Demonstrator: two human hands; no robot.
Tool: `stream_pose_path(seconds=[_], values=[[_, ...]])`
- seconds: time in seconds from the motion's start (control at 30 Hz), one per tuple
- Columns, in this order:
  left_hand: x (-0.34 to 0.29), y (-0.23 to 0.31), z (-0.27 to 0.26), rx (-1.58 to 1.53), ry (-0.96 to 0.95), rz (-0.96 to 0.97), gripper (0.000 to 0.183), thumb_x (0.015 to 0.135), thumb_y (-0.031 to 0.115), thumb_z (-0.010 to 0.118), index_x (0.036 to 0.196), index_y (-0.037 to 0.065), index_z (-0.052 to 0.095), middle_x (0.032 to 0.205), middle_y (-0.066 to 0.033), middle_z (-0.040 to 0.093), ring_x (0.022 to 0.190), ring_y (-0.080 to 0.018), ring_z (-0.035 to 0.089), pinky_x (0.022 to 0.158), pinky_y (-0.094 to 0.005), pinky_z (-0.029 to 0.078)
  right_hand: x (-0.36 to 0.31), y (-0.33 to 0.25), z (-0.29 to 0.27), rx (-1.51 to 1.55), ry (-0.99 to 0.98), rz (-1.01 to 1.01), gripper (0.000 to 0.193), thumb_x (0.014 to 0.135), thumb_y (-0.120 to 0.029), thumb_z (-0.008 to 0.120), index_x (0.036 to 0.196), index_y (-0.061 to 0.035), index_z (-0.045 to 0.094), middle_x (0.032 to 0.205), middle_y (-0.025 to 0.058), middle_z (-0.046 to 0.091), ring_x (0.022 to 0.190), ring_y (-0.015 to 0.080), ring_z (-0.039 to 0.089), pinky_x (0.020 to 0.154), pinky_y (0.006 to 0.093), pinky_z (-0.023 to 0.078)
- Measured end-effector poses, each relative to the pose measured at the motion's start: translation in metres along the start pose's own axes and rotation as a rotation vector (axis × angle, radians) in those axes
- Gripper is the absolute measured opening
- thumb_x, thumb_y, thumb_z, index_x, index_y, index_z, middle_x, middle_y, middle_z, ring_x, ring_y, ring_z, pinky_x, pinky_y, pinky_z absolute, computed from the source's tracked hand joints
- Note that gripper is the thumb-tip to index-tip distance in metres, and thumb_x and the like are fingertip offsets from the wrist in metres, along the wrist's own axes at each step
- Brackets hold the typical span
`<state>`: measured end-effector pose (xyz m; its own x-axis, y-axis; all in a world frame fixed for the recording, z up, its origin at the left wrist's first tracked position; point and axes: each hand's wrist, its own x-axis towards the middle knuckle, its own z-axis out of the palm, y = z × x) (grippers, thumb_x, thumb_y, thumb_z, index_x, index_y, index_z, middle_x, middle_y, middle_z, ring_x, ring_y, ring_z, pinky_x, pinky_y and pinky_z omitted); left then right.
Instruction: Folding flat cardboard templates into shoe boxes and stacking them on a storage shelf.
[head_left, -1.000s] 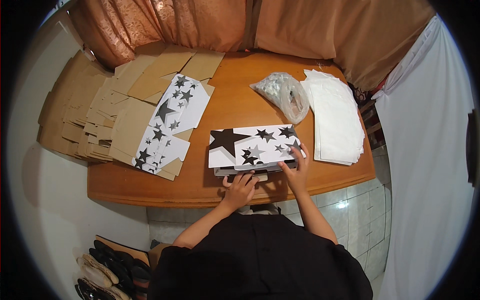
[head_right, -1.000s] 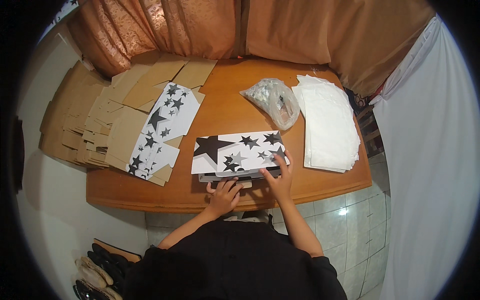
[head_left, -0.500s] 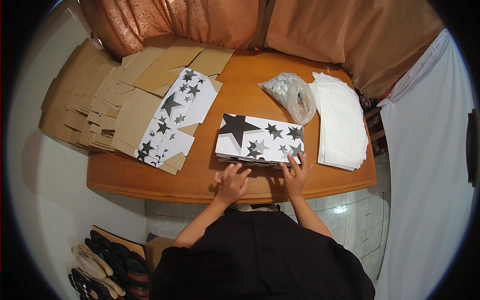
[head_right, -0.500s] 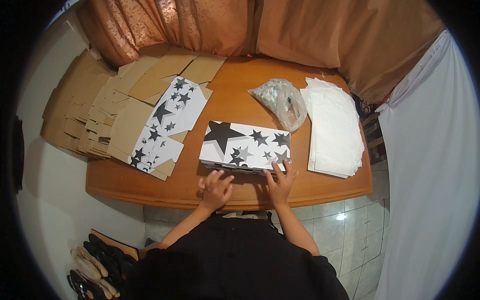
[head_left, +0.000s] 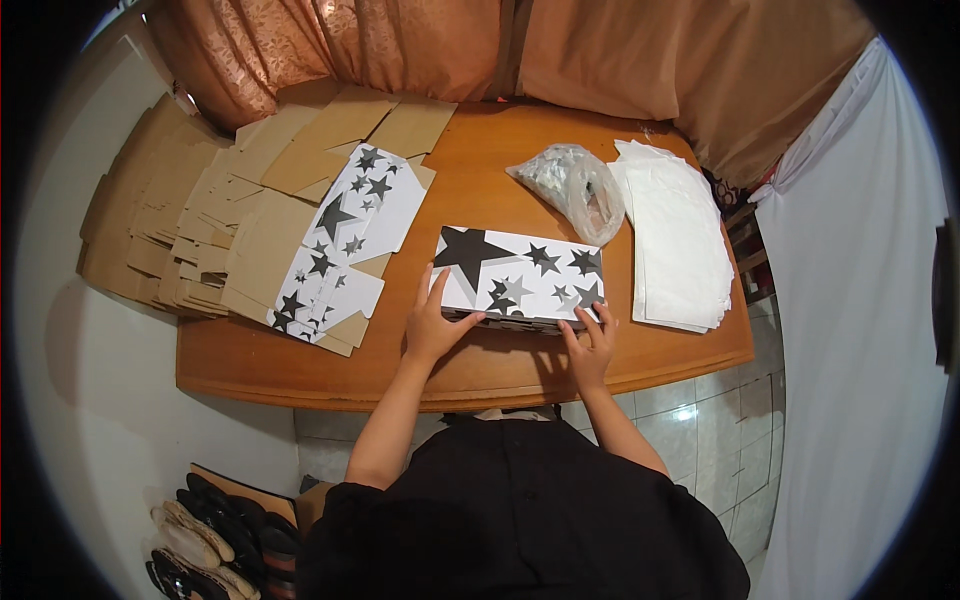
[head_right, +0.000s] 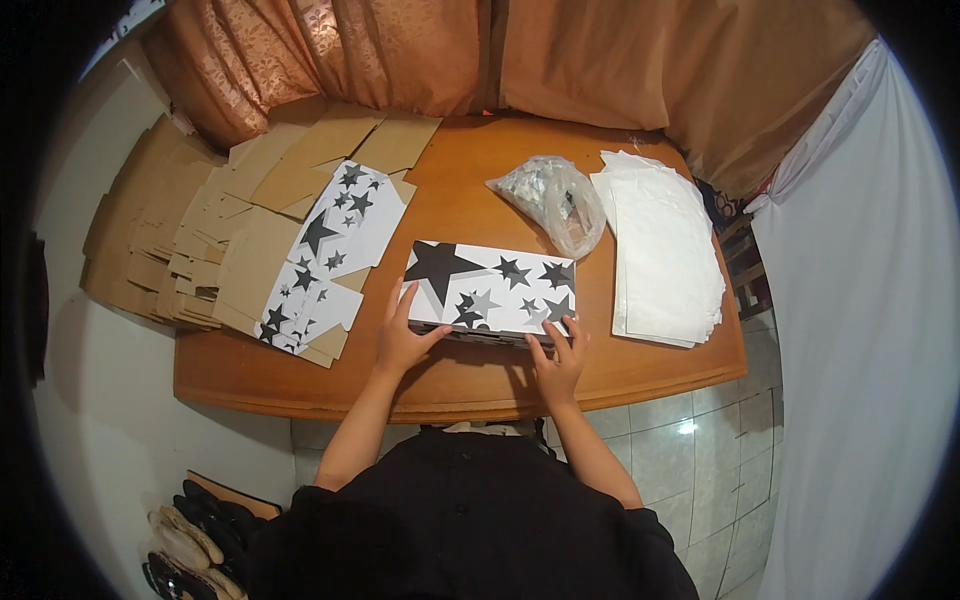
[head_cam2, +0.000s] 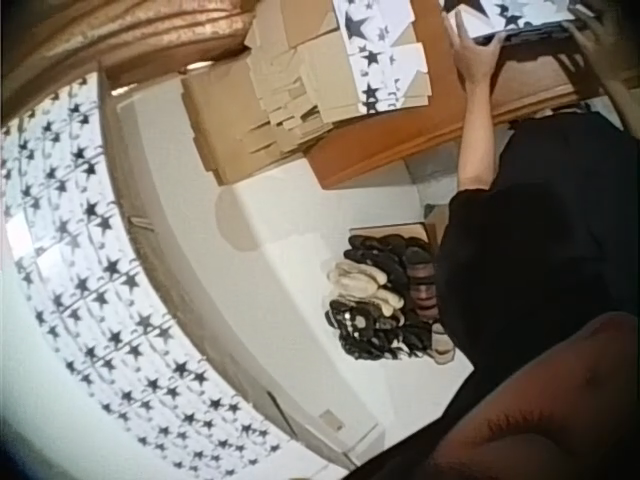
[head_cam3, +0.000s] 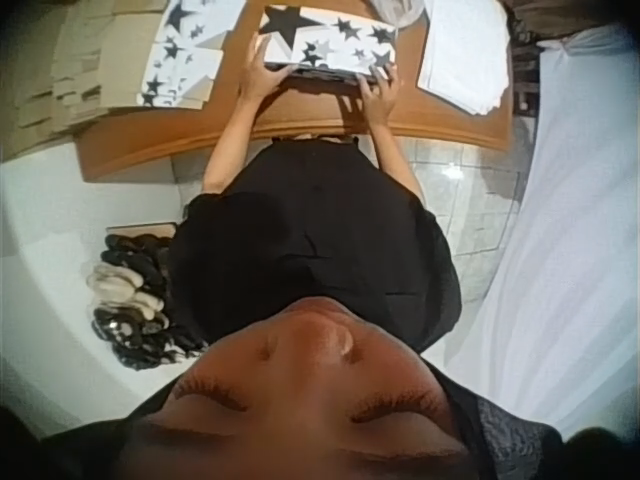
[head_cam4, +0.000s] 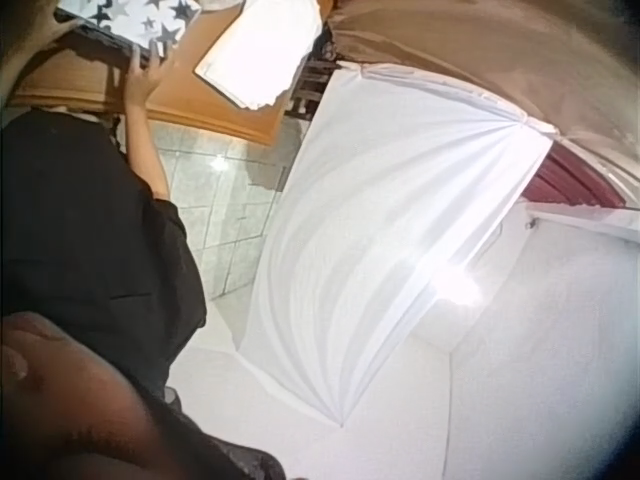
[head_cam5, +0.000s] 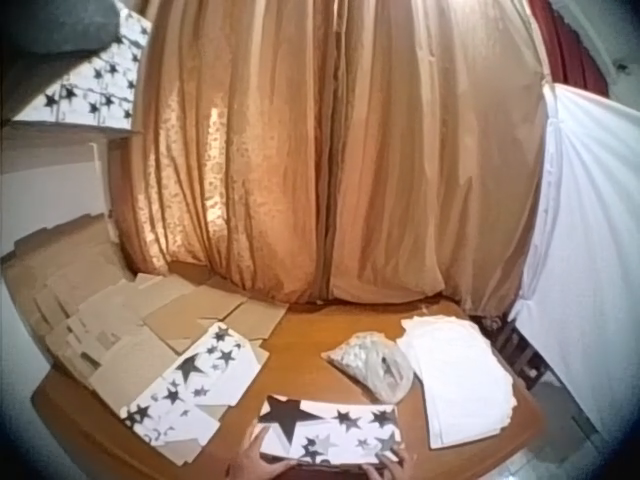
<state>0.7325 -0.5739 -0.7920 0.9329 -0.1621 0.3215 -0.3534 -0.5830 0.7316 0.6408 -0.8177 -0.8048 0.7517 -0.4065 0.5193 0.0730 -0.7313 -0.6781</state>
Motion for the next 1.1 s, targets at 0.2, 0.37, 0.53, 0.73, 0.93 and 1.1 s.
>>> stream_pose_path(seconds=[0.2, 0.37, 0.53, 0.73, 0.93, 1.1], values=[[-0.004, -0.004, 0.008, -0.010, 0.019, 0.023, 0.074, 0.063, 0.044, 0.078, 0.125, 0.012, 0.052, 0.141, -0.0207, 0.032, 0.124, -0.0371, 0.040, 0.096, -0.0437, 0.040, -0.003, 0.010, 0.002, 0.130, -0.004, 0.025, 0.029, 0.070, -0.018, 0.076, 0.097, -0.0091, 0.067, 0.118, 0.0102, 0.052, 0.121, 0.0354, 0.042, 0.102, 0.0563, 0.020], [-0.013, -0.006, 0.007, 0.389, 0.042, 0.131, 0.074, 0.063, 0.052, 0.075, 0.125, 0.018, 0.054, 0.141, -0.0160, 0.034, 0.130, -0.0314, 0.034, 0.100, -0.0625, 0.020, -0.008, 0.013, -0.008, -0.277, -0.101, -0.161, 0.028, 0.074, -0.022, 0.072, 0.100, -0.0129, 0.066, 0.119, 0.0058, 0.056, 0.121, 0.0311, 0.043, 0.102, 0.0591, 0.016], [-0.009, -0.016, 0.011, 0.375, -0.028, 0.171, 0.060, 0.068, 0.048, 0.071, 0.120, 0.022, 0.058, 0.134, -0.0020, 0.047, 0.129, -0.0253, 0.035, 0.097, -0.0651, 0.003, 0.001, 0.046, -0.004, -0.176, -0.128, -0.308, 0.026, 0.077, -0.021, 0.068, 0.102, -0.0156, 0.065, 0.116, 0.0035, 0.061, 0.113, 0.0256, 0.053, 0.100, 0.0591, 0.019], [-0.018, -0.026, 0.026, 0.445, 0.136, 0.206, 0.050, 0.073, 0.045, 0.068, 0.117, 0.024, 0.060, 0.128, 0.0026, 0.052, 0.127, -0.0211, 0.038, 0.096, -0.0616, 0.006, 0.018, 0.006, -0.001, -0.232, -0.235, -0.350, 0.030, 0.072, -0.013, 0.067, 0.101, -0.0166, 0.065, 0.101, 0.0001, 0.063, 0.100, 0.0204, 0.057, 0.099, 0.0545, 0.023], [-0.014, -0.016, 0.025, 0.349, 0.111, 0.149, 0.050, 0.072, 0.043, 0.068, 0.117, 0.023, 0.060, 0.127, 0.0010, 0.053, 0.127, -0.0224, 0.038, 0.095, -0.0613, 0.009, 0.007, -0.026, 0.032, -0.153, -0.192, -0.504, 0.031, 0.069, -0.012, 0.068, 0.099, -0.0181, 0.064, 0.098, -0.0046, 0.060, 0.090, 0.0149, 0.055, 0.097, 0.0535, 0.025], [-0.016, -0.015, 0.023, 0.356, 0.120, 0.130, 0.049, 0.072, 0.043, 0.069, 0.115, 0.023, 0.061, 0.126, 0.0022, 0.053, 0.126, -0.0210, 0.039, 0.094, -0.0612, 0.012, 0.009, -0.023, 0.038, -0.202, -0.152, -0.577, 0.030, 0.069, -0.012, 0.069, 0.098, -0.0175, 0.064, 0.094, -0.0039, 0.059, 0.090, 0.0171, 0.055, 0.096, 0.0532, 0.026]])
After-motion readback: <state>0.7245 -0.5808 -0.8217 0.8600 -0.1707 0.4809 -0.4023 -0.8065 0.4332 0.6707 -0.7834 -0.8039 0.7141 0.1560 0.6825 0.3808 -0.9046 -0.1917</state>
